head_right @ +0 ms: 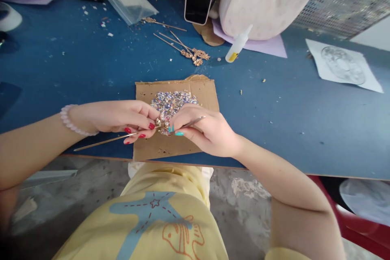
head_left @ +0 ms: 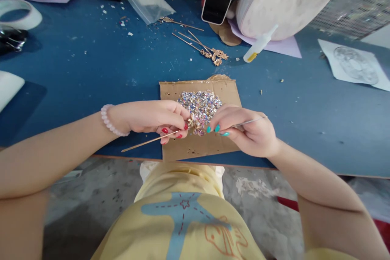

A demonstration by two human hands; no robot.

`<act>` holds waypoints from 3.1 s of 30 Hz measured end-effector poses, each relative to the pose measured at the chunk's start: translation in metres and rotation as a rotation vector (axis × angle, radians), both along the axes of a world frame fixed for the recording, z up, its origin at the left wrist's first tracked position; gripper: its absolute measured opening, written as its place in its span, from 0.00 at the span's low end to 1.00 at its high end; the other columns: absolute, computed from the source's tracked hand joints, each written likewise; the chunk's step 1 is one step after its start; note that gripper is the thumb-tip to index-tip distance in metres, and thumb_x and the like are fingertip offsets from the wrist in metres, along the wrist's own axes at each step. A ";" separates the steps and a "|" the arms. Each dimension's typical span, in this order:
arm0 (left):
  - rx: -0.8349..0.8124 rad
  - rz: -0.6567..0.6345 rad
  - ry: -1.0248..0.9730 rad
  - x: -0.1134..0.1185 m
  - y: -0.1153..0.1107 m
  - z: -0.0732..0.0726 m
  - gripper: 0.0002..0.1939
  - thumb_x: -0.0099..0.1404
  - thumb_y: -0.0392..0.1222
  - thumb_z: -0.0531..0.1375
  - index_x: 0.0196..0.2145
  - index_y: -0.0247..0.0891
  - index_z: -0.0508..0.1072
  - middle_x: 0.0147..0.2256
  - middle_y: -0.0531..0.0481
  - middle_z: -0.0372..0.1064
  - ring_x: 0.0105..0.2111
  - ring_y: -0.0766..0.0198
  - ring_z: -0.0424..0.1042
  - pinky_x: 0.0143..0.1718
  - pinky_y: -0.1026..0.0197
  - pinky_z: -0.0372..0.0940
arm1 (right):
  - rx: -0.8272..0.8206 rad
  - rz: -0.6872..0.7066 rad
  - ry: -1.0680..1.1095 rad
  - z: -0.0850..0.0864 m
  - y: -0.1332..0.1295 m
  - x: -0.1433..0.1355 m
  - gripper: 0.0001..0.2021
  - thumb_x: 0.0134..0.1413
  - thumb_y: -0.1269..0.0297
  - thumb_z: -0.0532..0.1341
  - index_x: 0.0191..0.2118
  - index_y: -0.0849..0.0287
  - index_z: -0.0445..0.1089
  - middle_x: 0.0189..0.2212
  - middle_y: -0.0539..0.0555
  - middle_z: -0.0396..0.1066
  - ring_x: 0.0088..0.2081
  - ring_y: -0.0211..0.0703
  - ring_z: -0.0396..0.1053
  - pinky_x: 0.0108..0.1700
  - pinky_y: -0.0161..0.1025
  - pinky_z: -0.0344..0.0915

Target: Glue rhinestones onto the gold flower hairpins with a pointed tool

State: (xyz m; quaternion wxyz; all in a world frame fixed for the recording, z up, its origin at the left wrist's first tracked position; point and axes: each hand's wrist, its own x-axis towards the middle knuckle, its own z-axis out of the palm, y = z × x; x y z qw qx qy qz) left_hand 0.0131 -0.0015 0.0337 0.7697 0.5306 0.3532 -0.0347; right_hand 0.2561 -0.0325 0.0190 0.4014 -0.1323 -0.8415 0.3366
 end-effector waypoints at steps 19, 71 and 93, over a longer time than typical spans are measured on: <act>0.259 -0.132 -0.047 0.004 -0.009 0.003 0.07 0.69 0.36 0.53 0.38 0.38 0.71 0.30 0.55 0.71 0.29 0.69 0.65 0.31 0.68 0.62 | 0.162 -0.178 -0.011 0.003 -0.001 0.000 0.05 0.69 0.69 0.54 0.42 0.58 0.67 0.34 0.54 0.75 0.40 0.41 0.77 0.43 0.44 0.75; 0.432 0.578 -0.359 0.001 0.003 -0.024 0.14 0.71 0.46 0.57 0.29 0.38 0.69 0.25 0.53 0.67 0.22 0.70 0.60 0.23 0.65 0.52 | 0.470 -0.252 -0.276 -0.021 0.022 0.004 0.07 0.66 0.75 0.55 0.42 0.56 0.66 0.34 0.54 0.76 0.38 0.42 0.74 0.41 0.43 0.76; 0.536 0.761 -0.462 -0.006 0.021 -0.024 0.19 0.67 0.57 0.61 0.29 0.39 0.66 0.25 0.55 0.61 0.22 0.71 0.57 0.26 0.66 0.61 | 0.557 -0.264 -0.322 -0.026 0.019 0.002 0.06 0.67 0.72 0.55 0.43 0.58 0.69 0.38 0.56 0.79 0.41 0.42 0.77 0.46 0.44 0.77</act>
